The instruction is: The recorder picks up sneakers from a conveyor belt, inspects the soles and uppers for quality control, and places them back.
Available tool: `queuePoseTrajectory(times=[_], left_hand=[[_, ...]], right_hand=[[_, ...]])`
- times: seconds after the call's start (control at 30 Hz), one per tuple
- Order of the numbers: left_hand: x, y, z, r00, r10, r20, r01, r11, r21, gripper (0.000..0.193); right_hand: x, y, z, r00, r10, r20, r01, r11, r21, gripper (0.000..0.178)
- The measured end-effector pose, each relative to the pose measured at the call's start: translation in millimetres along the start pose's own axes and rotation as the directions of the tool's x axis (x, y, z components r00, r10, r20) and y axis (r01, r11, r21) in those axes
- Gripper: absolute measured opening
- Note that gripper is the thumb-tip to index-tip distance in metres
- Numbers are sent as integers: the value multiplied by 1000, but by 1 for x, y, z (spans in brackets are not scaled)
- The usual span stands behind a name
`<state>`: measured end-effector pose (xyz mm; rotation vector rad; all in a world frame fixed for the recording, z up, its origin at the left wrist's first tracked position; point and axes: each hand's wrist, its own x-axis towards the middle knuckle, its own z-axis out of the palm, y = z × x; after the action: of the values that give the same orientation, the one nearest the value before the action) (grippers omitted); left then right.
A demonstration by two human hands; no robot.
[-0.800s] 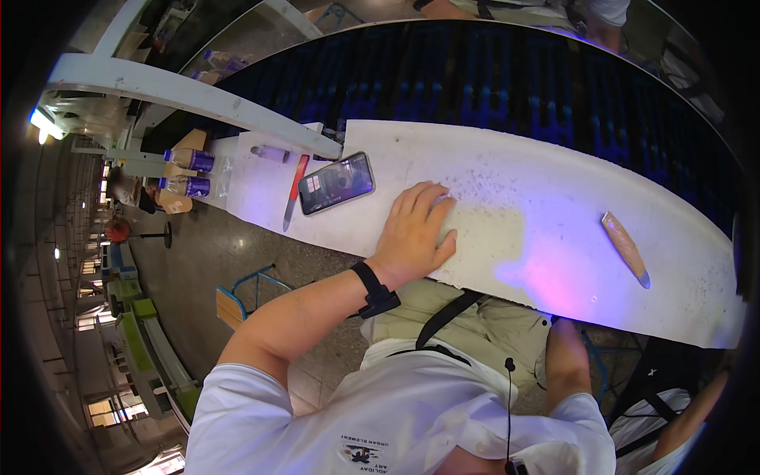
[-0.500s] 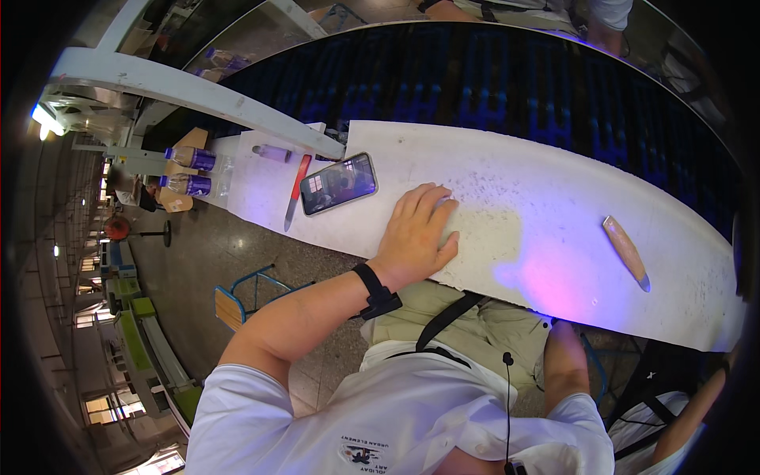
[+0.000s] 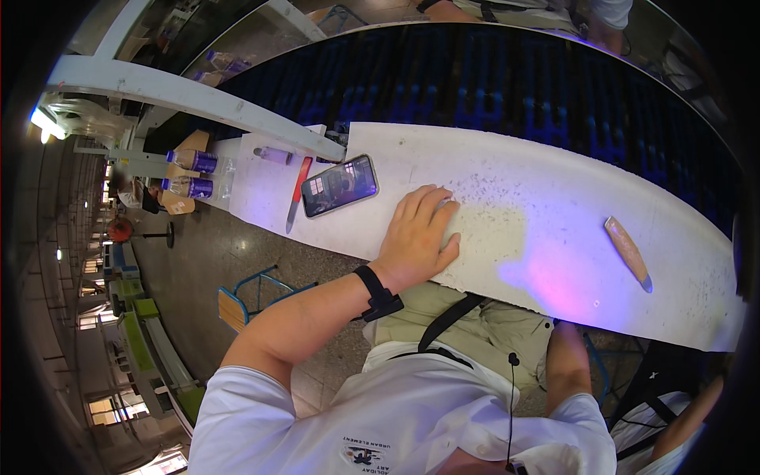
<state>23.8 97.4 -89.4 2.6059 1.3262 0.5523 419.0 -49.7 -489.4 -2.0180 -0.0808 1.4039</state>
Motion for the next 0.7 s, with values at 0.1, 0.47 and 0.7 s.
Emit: queuePoseTrajectory(times=[0.1,0.47,0.7], left_hand=[[1,0,0,1000,-7,8,7,1000,-6,51],[-2,-1,1,999,9,-33,-9,1000,-25,49],[-4,-2,2,996,33,-85,-35,999,-19,48]], right_hand=[[-1,-1,-2,1000,3,-2,-3,1000,-7,32],[0,-9,-12,999,-44,-4,44,998,-45,32],[-28,-22,-36,989,-143,-44,134,975,-178,32]])
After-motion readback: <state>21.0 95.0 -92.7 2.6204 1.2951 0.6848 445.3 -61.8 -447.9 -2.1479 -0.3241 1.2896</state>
